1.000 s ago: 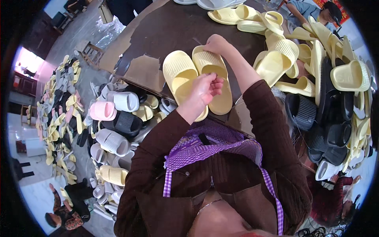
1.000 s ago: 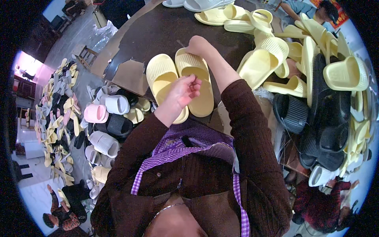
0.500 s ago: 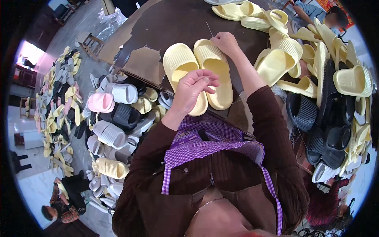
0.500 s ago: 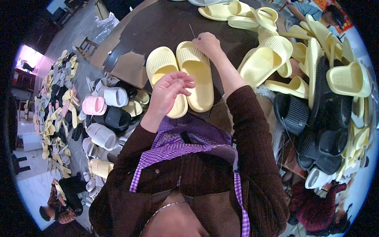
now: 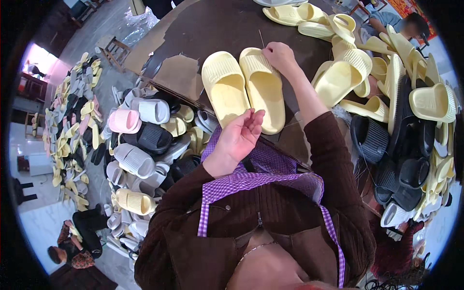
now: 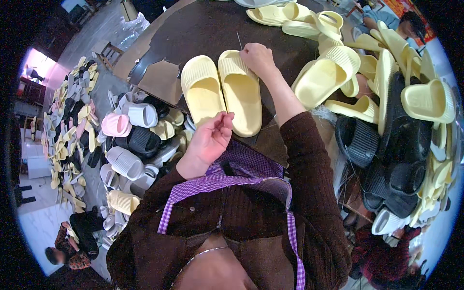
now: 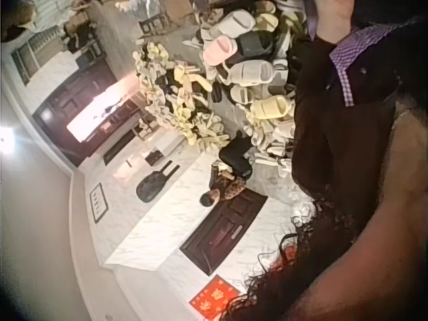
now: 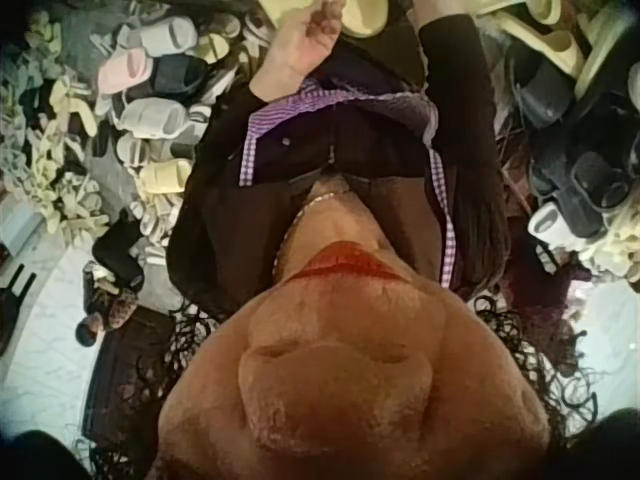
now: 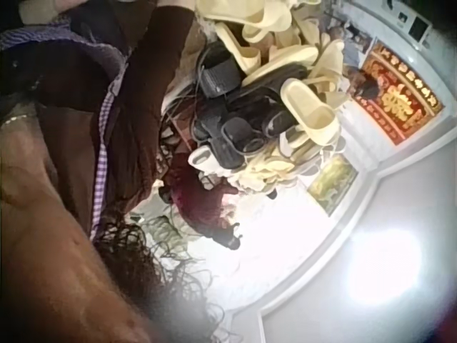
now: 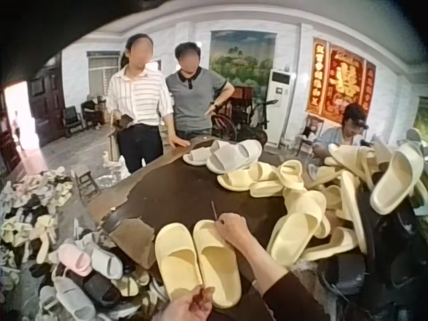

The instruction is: The person selects slippers, pairs them together, and secures each pair using plastic ties by hand.

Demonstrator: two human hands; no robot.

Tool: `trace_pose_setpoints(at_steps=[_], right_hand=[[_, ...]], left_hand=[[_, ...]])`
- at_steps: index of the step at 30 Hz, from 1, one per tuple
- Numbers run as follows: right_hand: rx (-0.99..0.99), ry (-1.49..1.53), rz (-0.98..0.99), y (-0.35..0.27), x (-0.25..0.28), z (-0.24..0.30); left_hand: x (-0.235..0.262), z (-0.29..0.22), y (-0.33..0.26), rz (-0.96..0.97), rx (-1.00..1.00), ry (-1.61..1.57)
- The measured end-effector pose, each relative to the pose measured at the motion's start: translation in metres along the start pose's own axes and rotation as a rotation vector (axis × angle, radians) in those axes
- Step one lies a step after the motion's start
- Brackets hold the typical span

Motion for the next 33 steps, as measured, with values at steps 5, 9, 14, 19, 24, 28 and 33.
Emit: trace_pose_setpoints(at_steps=[5,9,14,19,24,28,33], right_hand=[[0.055,-0.058,-0.019,-0.008,0.009,0.012],[0.149,-0.083,-0.035,-0.014,0.016,0.019],[0.182,-0.09,-0.04,-0.019,0.018,0.018],[0.182,-0.019,-0.053,-0.018,0.017,0.019],[0.087,0.299,0.005,-0.006,0.016,0.03],[0.063,0.578,0.154,0.008,0.003,0.04],[0.205,0.674,0.385,0.022,-0.013,0.066]], left_hand=[[0.005,-0.005,-0.001,-0.034,0.036,-0.071],[0.012,-0.001,-0.003,0.024,0.187,-0.183],[0.005,-0.002,-0.004,-0.026,0.226,-0.173],[0.0,-0.04,0.03,-0.066,0.203,-0.134],[-0.018,-0.083,0.061,-0.176,-0.122,0.337],[-0.021,-0.088,0.067,-0.219,-0.17,0.493],[-0.021,-0.092,0.074,-0.264,-0.129,0.524]])
Point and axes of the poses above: each hand's wrist, its own y-axis towards the middle knuckle, its own x-axis out of the back of the hand, z = x × y, the point moved 4 cm from there along y, towards the middle knuckle, and after that the axes turned 5 degrees about x, right-handed, at the moved point
